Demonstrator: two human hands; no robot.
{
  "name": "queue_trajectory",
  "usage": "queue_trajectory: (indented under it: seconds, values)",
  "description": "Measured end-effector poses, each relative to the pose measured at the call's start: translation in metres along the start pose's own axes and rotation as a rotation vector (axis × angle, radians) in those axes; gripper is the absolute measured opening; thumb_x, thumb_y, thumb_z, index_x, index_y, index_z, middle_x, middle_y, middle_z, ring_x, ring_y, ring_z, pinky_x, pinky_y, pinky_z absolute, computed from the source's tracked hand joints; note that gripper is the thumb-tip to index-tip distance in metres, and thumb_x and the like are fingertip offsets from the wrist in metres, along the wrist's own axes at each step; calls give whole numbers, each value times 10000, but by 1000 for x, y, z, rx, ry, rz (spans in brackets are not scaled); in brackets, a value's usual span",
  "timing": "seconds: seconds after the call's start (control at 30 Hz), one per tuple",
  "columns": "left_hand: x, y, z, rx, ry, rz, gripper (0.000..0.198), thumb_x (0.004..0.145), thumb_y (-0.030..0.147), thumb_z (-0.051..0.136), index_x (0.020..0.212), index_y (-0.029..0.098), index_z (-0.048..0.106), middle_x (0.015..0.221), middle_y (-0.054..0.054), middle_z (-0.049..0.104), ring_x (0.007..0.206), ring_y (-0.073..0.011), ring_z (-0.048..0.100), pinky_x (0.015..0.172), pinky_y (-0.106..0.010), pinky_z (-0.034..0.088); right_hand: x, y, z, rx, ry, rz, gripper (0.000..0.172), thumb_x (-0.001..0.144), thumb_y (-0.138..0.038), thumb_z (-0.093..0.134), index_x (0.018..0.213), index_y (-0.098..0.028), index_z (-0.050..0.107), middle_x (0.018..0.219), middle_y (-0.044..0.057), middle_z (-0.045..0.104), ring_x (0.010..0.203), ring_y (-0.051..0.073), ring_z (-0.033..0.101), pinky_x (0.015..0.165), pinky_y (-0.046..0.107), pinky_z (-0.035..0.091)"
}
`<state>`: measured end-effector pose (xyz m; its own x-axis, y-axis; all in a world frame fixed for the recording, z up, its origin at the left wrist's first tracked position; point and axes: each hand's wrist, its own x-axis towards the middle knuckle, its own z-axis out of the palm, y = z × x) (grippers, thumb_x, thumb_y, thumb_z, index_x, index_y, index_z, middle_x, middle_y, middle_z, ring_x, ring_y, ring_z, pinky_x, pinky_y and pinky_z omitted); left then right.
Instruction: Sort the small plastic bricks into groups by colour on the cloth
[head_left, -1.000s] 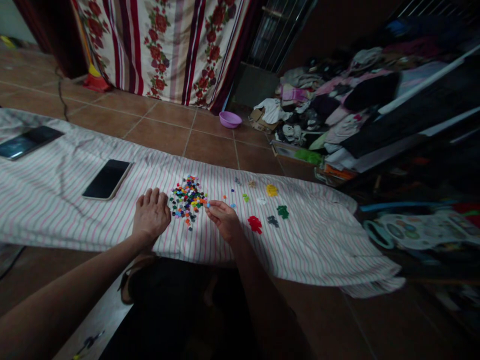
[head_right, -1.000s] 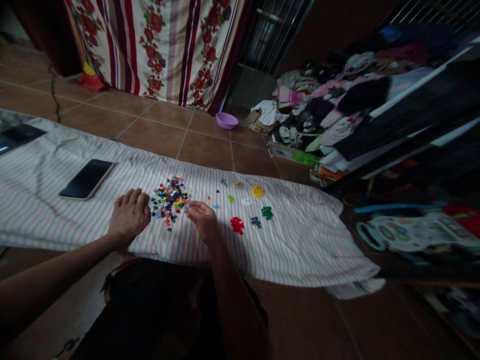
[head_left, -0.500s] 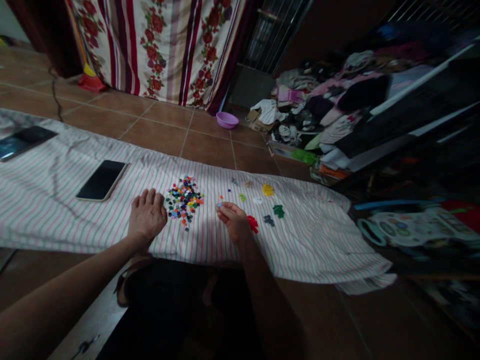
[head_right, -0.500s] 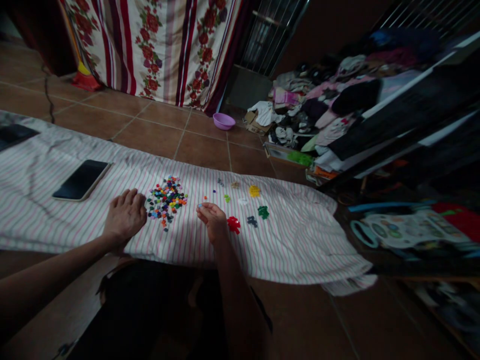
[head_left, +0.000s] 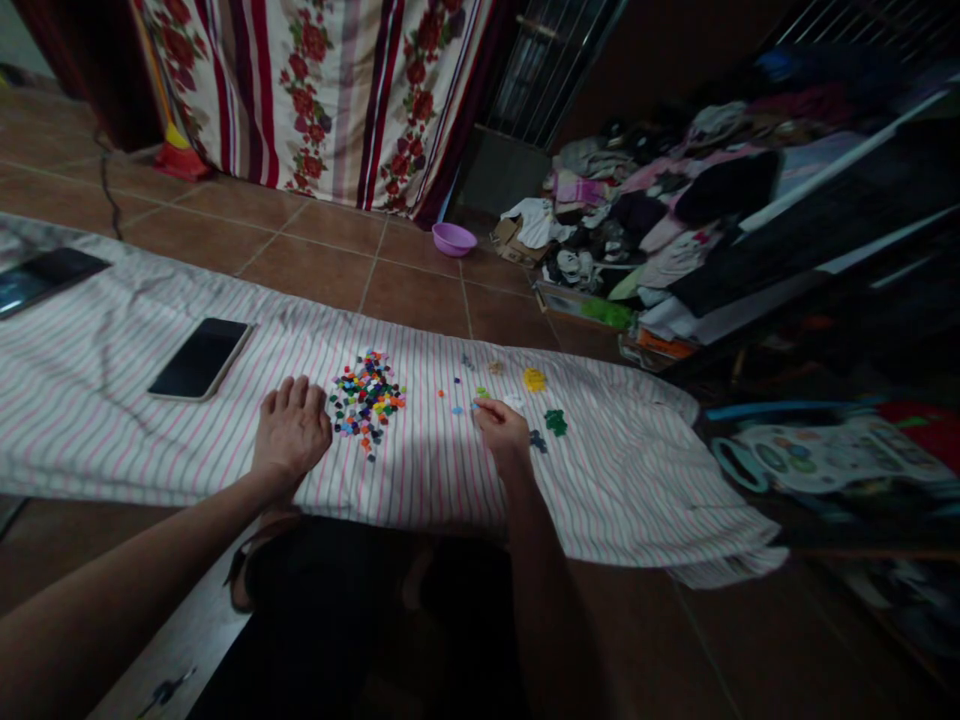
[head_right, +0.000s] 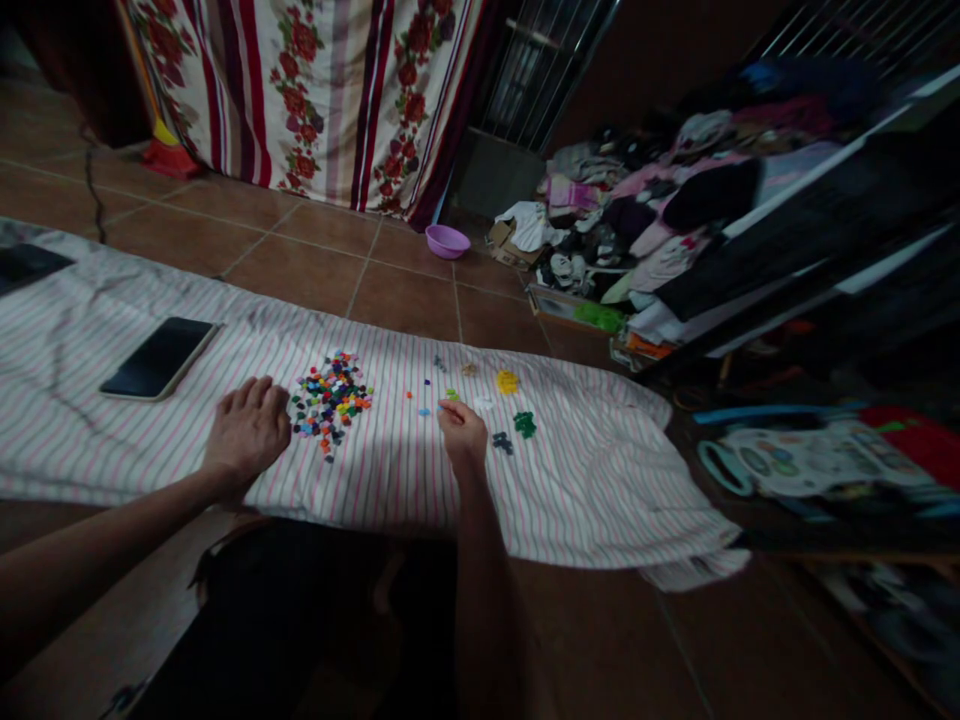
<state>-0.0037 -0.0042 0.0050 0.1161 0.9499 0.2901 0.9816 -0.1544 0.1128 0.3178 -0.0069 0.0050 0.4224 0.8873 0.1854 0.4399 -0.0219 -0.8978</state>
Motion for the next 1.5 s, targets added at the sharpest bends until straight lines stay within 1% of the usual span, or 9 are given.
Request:
queue_trajectory:
  seconds: [0.17, 0.3, 0.57, 0.87, 1.07, 1.17, 1.3, 1.4, 1.5]
  values:
    - [0, 0, 1, -11, -9, -6, 377, 921, 273, 316, 1172, 148, 567, 1412, -185, 507, 1351, -337, 403, 1078, -490, 313, -2, 0, 0, -334, -81, -49, 295, 721, -322, 565, 887, -204, 779, 713, 16, 697, 661, 173, 603, 683, 284, 465]
    - [0, -1, 1, -20, 1, 1, 383, 918, 271, 315, 1177, 147, 568, 1417, -195, 501, 1352, -346, 397, 1076, -506, 314, -5, -3, 4, -527, -121, -103, 291, 756, -229, 511, 885, -220, 773, 710, 13, 703, 656, 163, 595, 651, 254, 429]
    - [0, 0, 0, -35, 17, 3, 378, 898, 272, 343, 1197, 173, 554, 1404, -176, 516, 1348, -334, 400, 1074, -503, 317, -9, -9, 18, -733, -51, -237, 252, 790, -121, 497, 870, -188, 726, 785, 58, 709, 708, 172, 595, 631, 253, 372]
    - [0, -1, 1, -8, -6, 2, 369, 915, 276, 320, 1176, 161, 554, 1411, -180, 506, 1355, -335, 396, 1072, -497, 322, -11, -9, 17, -726, -22, -235, 222, 800, -102, 495, 889, -171, 687, 798, 67, 701, 730, 181, 603, 669, 262, 386]
    - [1, 0, 1, 9, -12, -3, 381, 926, 269, 306, 1184, 143, 556, 1418, -184, 503, 1357, -340, 399, 1076, -490, 321, -9, -23, 15, -578, 10, -266, 196, 841, -202, 510, 894, -174, 697, 828, 74, 688, 761, 191, 602, 724, 284, 430]
    - [1, 0, 0, 20, -15, -4, 373, 919, 272, 325, 1193, 165, 553, 1417, -165, 510, 1356, -329, 403, 1076, -483, 323, -18, -35, 28, -441, -68, -366, 215, 858, -215, 495, 897, -194, 705, 845, 67, 687, 771, 188, 602, 767, 296, 460]
    - [1, 0, 0, 1, -10, -8, 377, 925, 281, 316, 1184, 157, 561, 1417, -172, 507, 1359, -335, 395, 1086, -486, 312, -37, -52, 56, -333, -240, -497, 215, 885, -194, 501, 873, -209, 716, 853, 66, 681, 814, 192, 613, 815, 312, 479]
    - [1, 0, 0, -29, -21, -17, 387, 923, 274, 310, 1187, 143, 560, 1431, -187, 490, 1372, -343, 378, 1093, -499, 302, -50, -62, 76, -333, -360, -565, 199, 896, -178, 532, 887, -222, 726, 877, 58, 680, 861, 193, 616, 836, 316, 486]
    - [2, 1, -1, -45, -27, -19, 383, 918, 272, 324, 1188, 141, 562, 1435, -188, 487, 1376, -342, 377, 1099, -503, 295, -60, -68, 91, -383, -425, -624, 187, 906, -170, 558, 904, -219, 737, 883, 57, 669, 879, 191, 606, 847, 314, 486]
